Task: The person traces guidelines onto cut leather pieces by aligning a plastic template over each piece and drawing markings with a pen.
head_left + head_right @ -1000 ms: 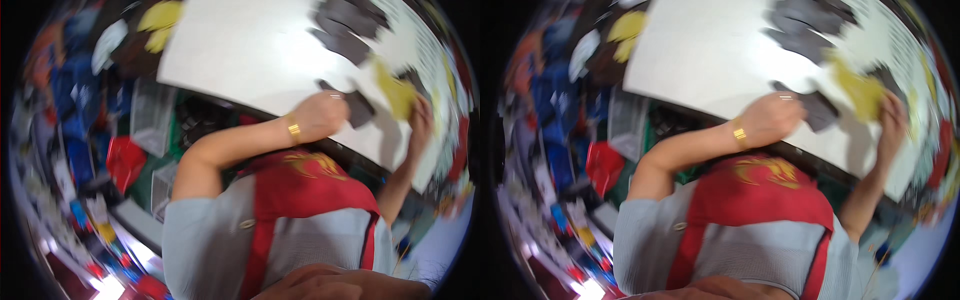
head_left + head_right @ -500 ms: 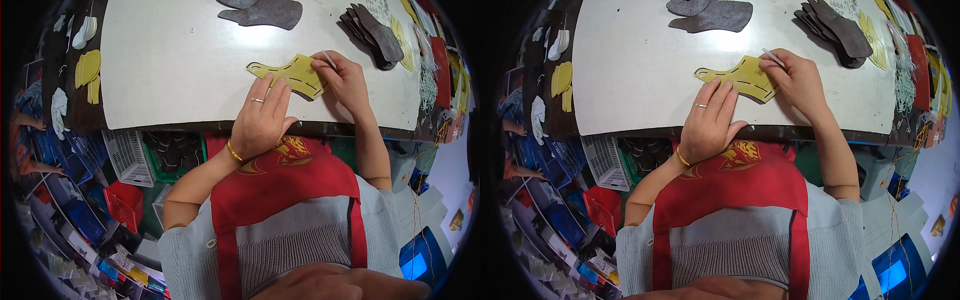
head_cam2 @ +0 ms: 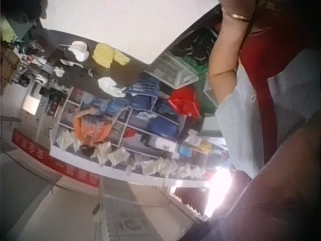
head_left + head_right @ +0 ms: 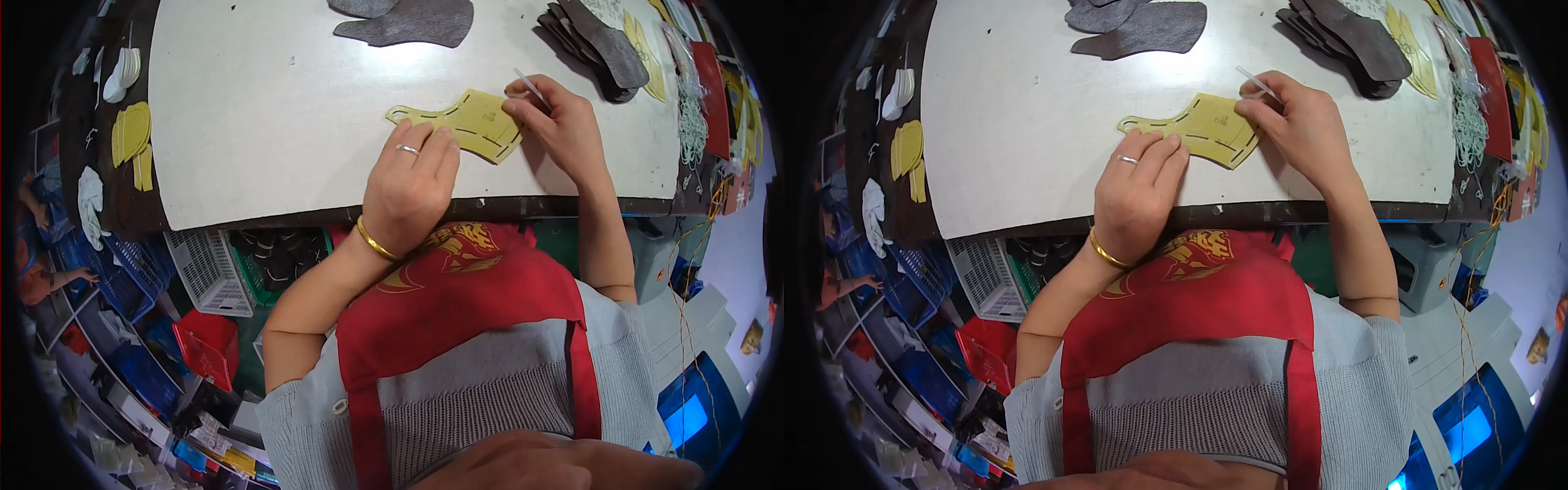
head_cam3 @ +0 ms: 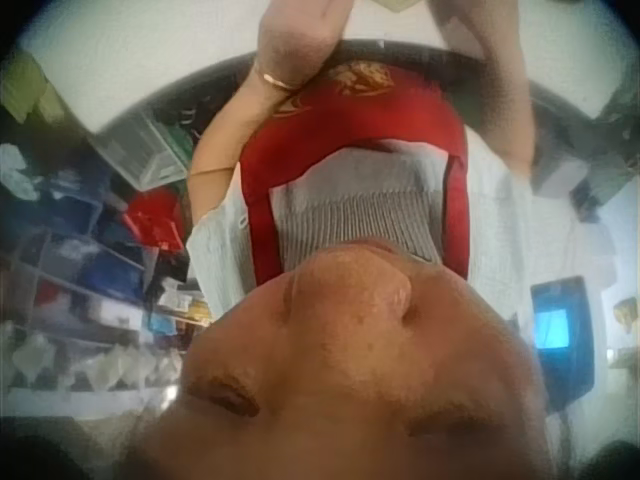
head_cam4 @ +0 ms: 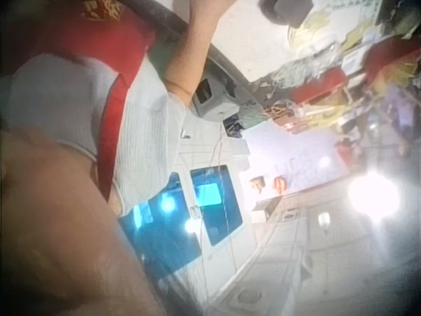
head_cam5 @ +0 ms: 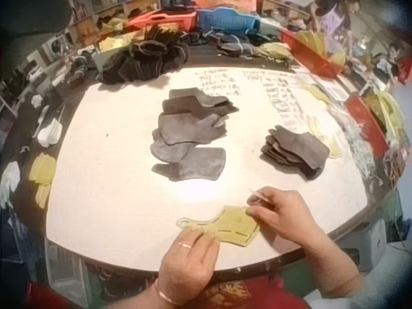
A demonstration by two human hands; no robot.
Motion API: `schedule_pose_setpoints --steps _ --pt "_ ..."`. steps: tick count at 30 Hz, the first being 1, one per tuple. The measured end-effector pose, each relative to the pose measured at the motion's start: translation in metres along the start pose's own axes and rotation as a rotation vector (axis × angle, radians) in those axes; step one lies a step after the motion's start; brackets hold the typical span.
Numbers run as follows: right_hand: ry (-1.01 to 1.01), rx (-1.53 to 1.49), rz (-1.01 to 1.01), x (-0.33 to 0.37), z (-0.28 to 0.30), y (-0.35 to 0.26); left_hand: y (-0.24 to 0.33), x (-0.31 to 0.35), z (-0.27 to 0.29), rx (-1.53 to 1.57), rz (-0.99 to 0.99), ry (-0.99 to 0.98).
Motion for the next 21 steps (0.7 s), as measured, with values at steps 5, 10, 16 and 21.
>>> schedule_pose_setpoints --steps 5,10,16,21 --pt "0.005 0.094 0.052 0.01 0.001 -0.006 -0.007 -0.004 0.0 0.013 -0.024 -0.016" --pt "0.058 0.15 0.111 0.007 0.001 -0.01 -0.005 -0.008 0.001 -0.016 -0.047 0.015" --pt "0.068 0.324 0.232 0.006 -0.004 -0.011 0.005 0.008 -0.012 0.222 0.014 -0.109" --pt "0.147 0.397 0.323 0.02 0.01 0.003 0.025 0.004 -0.026 0.031 0.021 0.005"
Point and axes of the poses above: each hand's wrist, its own x-axis away from the middle knuckle, its own z-axis out of the back of the hand, y = z × x, the point moved 9 cm from there along -x, towards the middle knuckle, and after that the axes turned 5 degrees about -z, right-handed, at the moved point
